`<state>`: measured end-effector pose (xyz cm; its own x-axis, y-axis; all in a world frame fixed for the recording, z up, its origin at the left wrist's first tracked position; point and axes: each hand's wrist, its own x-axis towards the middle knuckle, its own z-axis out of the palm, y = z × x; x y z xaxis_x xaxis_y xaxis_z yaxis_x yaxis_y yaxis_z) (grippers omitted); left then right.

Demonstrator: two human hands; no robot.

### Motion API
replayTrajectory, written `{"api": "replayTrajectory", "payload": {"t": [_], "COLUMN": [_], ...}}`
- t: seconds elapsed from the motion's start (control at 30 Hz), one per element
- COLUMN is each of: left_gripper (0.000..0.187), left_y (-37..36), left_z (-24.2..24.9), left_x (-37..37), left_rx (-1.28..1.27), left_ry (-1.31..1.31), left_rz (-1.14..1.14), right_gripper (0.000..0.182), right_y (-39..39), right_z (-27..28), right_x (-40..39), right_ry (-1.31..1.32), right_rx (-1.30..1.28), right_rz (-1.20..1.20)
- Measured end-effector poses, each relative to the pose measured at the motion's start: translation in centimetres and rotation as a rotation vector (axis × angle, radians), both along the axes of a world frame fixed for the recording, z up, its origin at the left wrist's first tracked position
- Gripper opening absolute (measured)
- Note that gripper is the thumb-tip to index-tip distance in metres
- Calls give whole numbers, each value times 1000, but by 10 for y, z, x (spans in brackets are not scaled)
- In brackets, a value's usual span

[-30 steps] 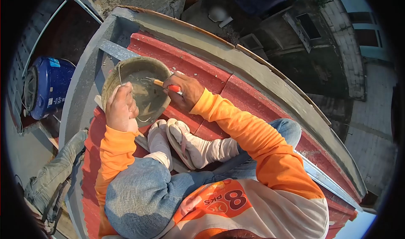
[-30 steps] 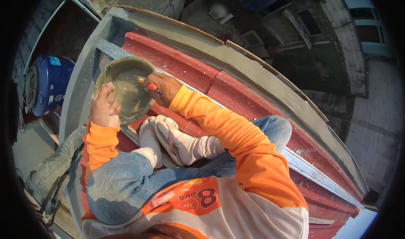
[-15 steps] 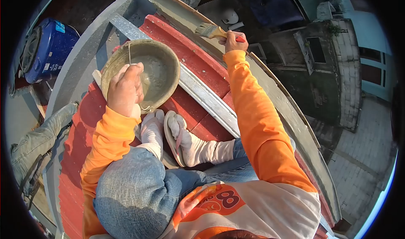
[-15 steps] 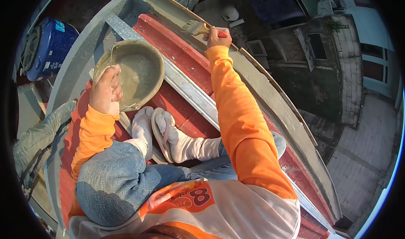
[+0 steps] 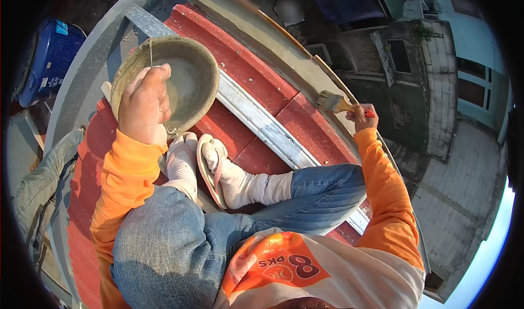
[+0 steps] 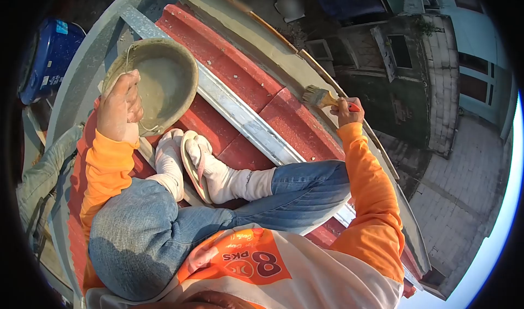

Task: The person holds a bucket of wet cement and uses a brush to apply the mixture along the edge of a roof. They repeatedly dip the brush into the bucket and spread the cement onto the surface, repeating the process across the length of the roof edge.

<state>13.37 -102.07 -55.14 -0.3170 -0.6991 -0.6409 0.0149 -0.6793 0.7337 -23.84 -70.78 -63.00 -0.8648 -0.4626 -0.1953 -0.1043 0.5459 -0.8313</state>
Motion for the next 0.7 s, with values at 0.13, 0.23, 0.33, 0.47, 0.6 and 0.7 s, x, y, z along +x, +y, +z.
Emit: {"api": "replayTrajectory", "payload": {"t": [0.13,0.23,0.33,0.47,0.6,0.7], "left_gripper": [17,17,18,18,16,14], "left_y": [-1,1,0,0,-2,-4], "left_z": [-2,4,3,-2,-5,-5], "left_x": [-1,-5,0,5,8,1], "left_rx": [16,-4,13,-2,28,40], "left_ry": [-7,-23,-23,-5,-15,6], "left_rz": [-6,2,-1,-9,31,31], "right_gripper": [12,12,14,14,12,13], "right_y": [33,-34,-138,-240,-225,-135], "right_z": [64,45,-17,-84,-122,-80], "right_x": [-3,4,20,49,35,9], "right_ry": [78,57,19,-71,-84,-45], "right_rx": [115,-30,-192,-192,-122,-85], "right_rz": [-56,3,98,27,49,143]}}
